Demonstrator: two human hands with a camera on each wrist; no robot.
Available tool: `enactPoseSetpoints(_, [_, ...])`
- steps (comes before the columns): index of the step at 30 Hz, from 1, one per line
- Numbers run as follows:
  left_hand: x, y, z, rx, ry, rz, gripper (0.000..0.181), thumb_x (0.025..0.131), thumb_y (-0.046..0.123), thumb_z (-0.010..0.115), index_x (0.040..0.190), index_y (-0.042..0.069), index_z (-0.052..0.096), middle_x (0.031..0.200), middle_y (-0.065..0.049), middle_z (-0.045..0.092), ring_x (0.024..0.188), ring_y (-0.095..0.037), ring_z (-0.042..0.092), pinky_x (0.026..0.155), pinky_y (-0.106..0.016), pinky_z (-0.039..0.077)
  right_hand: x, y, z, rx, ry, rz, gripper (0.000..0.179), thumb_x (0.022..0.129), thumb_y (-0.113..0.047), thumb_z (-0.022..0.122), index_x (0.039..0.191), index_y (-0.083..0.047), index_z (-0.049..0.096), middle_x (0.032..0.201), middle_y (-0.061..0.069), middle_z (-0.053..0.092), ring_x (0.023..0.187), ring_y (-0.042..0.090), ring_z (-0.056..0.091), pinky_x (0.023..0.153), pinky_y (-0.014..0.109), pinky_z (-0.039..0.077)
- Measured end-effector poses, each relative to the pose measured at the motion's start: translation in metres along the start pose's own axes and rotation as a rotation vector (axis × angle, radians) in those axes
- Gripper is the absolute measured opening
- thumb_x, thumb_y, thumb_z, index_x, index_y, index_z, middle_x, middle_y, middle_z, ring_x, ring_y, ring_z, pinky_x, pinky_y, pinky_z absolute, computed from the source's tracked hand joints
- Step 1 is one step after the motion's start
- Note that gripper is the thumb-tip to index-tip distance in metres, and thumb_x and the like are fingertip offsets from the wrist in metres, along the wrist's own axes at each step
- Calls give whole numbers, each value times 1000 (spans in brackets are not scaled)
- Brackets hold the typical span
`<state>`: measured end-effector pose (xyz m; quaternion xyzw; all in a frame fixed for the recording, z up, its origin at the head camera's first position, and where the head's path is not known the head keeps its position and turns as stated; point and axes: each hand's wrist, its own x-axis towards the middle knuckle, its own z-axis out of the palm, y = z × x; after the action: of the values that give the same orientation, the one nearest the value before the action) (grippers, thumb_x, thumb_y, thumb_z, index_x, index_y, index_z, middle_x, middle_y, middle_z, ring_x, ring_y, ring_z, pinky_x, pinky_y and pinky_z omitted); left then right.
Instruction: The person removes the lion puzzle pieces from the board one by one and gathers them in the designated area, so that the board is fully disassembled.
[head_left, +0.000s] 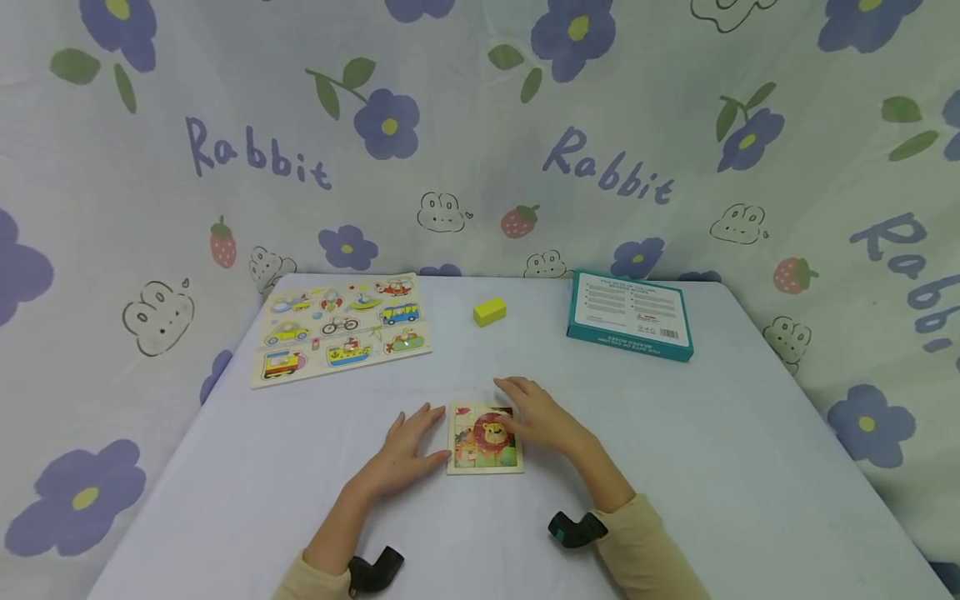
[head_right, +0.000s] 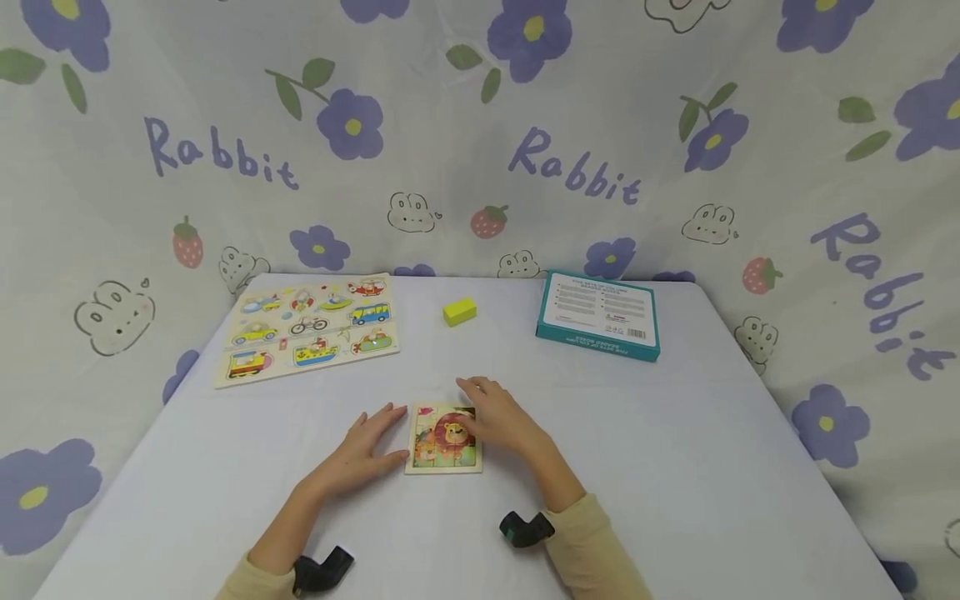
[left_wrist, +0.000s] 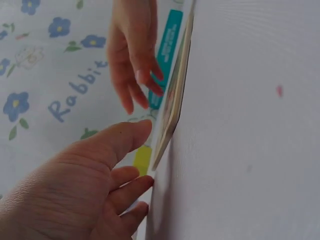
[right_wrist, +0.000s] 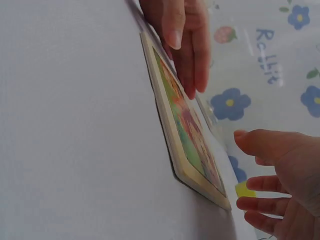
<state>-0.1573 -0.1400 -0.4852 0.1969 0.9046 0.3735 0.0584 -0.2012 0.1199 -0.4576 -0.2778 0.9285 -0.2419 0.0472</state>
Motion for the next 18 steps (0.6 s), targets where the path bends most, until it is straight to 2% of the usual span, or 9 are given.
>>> enactPoseSetpoints(6, [1,2,2,36,6,45,67,82,33,67,137,4,40,140,-13,40,136,-29,21,108,-51,3,4,0,12,50,-18,-54,54,90,-31,59,136,-7,42,128,12,47,119,27,42,97,44,37])
enactPoseSetpoints(12, [0,3,4,111,-9,64,74,82,43,65,139,6,37,143,-10,36,136,-29,19,107,-52,2,9,-1,25,16,1,-147,50,91,-32,56,132,-7,47,125,9,49,116,23,41,96,44,34])
enactPoseSetpoints(18, [-3,3,8,151,-19,69,79,80,48,65,140,6,36,145,-8,32,137,-29,16,106,-53,2,14,-11,35,-29,19,-149,47,91,-33,57,130,-10,50,124,8,49,113,23,40,91,46,35])
